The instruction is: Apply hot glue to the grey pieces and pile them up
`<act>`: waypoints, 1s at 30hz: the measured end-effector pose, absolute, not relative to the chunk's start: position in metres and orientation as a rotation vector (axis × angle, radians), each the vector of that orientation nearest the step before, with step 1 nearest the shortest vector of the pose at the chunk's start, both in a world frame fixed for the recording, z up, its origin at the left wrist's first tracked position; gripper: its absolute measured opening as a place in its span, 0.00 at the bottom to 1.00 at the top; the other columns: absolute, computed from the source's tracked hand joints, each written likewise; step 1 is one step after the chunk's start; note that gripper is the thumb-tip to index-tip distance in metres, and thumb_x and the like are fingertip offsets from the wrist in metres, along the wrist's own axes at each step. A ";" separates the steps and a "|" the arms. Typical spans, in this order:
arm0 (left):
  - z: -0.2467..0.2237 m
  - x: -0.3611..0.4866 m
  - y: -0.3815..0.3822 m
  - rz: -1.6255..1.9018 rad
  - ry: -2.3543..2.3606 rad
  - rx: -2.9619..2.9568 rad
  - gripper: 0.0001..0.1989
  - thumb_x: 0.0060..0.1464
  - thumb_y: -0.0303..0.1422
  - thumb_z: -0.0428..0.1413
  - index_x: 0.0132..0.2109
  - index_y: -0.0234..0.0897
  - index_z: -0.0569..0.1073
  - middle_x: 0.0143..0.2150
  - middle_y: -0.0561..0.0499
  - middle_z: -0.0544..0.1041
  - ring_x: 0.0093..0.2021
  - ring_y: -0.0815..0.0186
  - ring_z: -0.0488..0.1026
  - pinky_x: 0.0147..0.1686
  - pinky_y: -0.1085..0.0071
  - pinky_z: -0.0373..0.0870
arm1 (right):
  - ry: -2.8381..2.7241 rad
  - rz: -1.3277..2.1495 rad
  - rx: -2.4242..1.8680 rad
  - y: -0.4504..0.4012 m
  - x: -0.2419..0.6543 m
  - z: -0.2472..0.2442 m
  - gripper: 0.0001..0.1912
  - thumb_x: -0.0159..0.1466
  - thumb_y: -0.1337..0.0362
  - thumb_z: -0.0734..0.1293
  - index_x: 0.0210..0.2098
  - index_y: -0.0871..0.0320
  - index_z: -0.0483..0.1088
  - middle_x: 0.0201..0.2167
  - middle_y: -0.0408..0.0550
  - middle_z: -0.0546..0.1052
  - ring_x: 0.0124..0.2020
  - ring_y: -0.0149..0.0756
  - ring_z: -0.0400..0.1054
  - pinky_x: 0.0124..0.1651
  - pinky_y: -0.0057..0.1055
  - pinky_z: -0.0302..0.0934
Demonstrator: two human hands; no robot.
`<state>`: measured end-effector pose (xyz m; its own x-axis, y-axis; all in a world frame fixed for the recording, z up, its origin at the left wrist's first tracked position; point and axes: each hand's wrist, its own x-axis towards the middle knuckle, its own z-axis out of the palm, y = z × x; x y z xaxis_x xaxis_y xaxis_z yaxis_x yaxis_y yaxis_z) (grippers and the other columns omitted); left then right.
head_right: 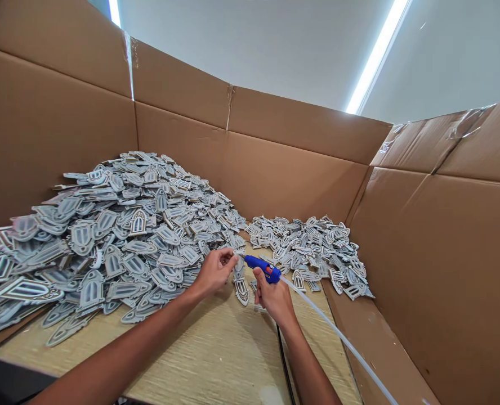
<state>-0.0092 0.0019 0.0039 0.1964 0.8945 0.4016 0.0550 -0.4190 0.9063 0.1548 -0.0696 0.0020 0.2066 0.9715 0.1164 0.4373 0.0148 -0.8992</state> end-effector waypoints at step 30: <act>0.007 -0.009 -0.003 1.398 1.090 1.835 0.14 0.54 0.33 0.53 0.21 0.38 0.63 0.19 0.56 0.64 0.22 0.70 0.59 0.25 0.72 0.53 | -1.225 0.103 -1.722 -0.070 0.167 0.013 0.30 0.59 0.35 0.60 0.24 0.54 0.72 0.18 0.50 0.75 0.23 0.44 0.70 0.30 0.35 0.61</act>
